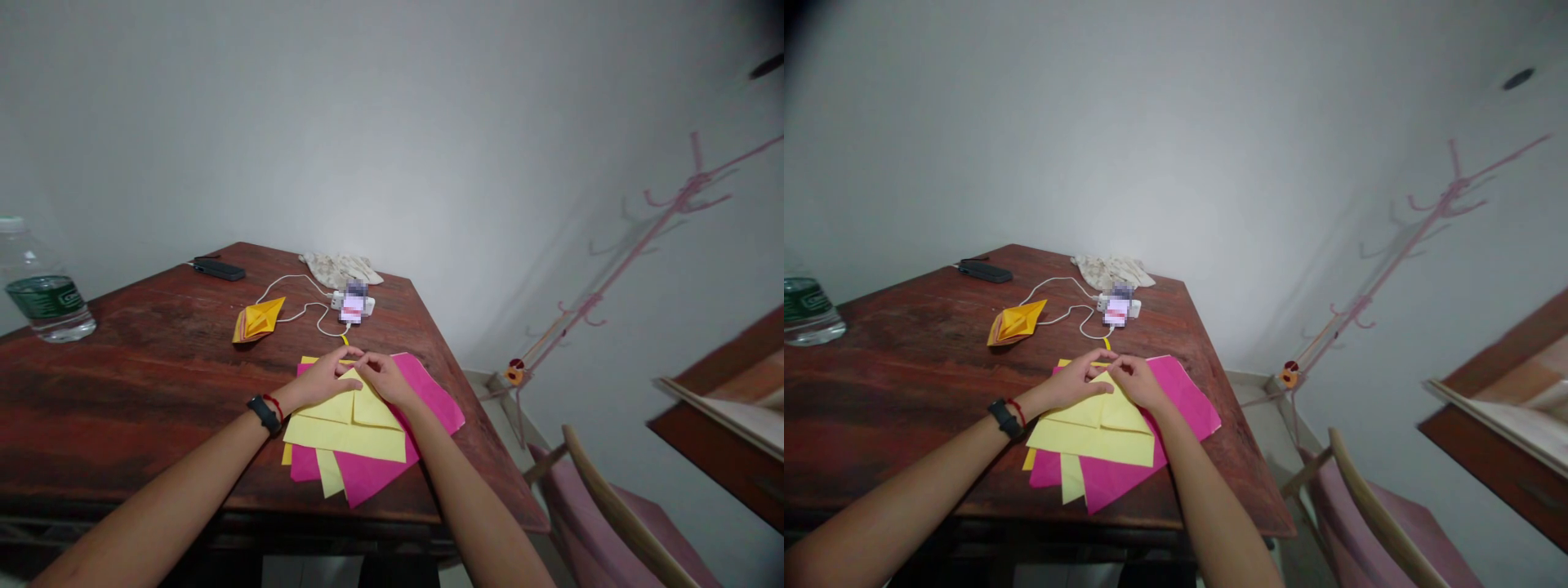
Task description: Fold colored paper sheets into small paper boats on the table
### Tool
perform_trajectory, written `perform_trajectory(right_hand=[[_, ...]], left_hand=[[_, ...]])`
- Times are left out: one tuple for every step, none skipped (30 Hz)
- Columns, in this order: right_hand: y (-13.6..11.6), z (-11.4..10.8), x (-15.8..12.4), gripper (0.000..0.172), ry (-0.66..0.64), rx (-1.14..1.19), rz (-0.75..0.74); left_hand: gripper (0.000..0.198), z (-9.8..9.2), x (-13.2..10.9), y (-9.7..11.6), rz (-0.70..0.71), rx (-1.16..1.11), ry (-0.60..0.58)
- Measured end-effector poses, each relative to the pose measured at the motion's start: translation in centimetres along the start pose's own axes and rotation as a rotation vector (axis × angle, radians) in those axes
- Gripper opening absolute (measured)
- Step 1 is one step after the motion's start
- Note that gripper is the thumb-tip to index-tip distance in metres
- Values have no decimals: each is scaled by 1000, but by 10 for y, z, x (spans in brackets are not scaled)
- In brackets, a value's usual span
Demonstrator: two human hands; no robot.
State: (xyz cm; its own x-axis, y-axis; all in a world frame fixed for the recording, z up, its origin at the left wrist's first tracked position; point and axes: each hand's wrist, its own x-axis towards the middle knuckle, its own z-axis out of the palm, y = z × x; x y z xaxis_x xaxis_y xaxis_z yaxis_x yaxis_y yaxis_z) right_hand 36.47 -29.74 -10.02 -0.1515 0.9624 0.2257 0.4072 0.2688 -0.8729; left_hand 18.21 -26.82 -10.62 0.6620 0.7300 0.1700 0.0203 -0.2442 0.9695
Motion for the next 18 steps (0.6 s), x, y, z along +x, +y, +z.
perform_trajectory(right_hand=[[0, 0, 1, 23, 9, -2, -7], [1, 0, 1, 23, 16, -4, -11], [2, 0, 2, 23, 23, -7, -11], [3, 1, 2, 23, 30, -10, -10], [4, 1, 3, 23, 36, -11, -7], [6, 2, 3, 24, 38, -11, -4], [7, 3, 3, 24, 38, -8, -2], [9, 4, 3, 24, 36, -4, -1], [10, 5, 4, 24, 35, 0, 0], [11, 5, 4, 24, 33, 1, 3], [11, 6, 3, 24, 30, -2, 6], [11, 6, 3, 24, 26, -6, 8], [11, 5, 3, 24, 20, -8, 8], [11, 5, 3, 24, 15, -9, 9], [11, 4, 3, 24, 11, -9, 12], [11, 3, 3, 24, 11, -12, 16], [11, 1, 3, 25, 18, -20, 22], [11, 0, 4, 26, 30, -35, 26]], left_hand=[[66, 0, 0, 1, -1, -2, -7], [68, 0, -1, 2, -1, -3, -14], [70, 0, -1, 3, 0, -2, -16], [72, 0, -1, 3, 5, 0, -15], [74, 0, -1, 3, 12, 1, -13], [74, 0, -1, 4, 21, 3, -12], [74, 0, -1, 4, 30, 5, -12], [74, 0, -1, 4, 39, 7, -13], [73, 0, -1, 4, 46, 10, -14], [72, 0, -1, 4, 52, 15, -15], [72, 0, -1, 4, 58, 21, -16], [71, 0, 0, 4, 64, 29, -16], [70, 0, 0, 4, 70, 38, -17], [69, 0, 0, 4, 76, 48, -17], [67, -1, 0, 4, 83, 59, -17], [65, -1, 1, 3, 91, 70, -17], [64, -1, 1, 3, 99, 78, -17], [63, -1, 1, 2, 107, 84, -19]])
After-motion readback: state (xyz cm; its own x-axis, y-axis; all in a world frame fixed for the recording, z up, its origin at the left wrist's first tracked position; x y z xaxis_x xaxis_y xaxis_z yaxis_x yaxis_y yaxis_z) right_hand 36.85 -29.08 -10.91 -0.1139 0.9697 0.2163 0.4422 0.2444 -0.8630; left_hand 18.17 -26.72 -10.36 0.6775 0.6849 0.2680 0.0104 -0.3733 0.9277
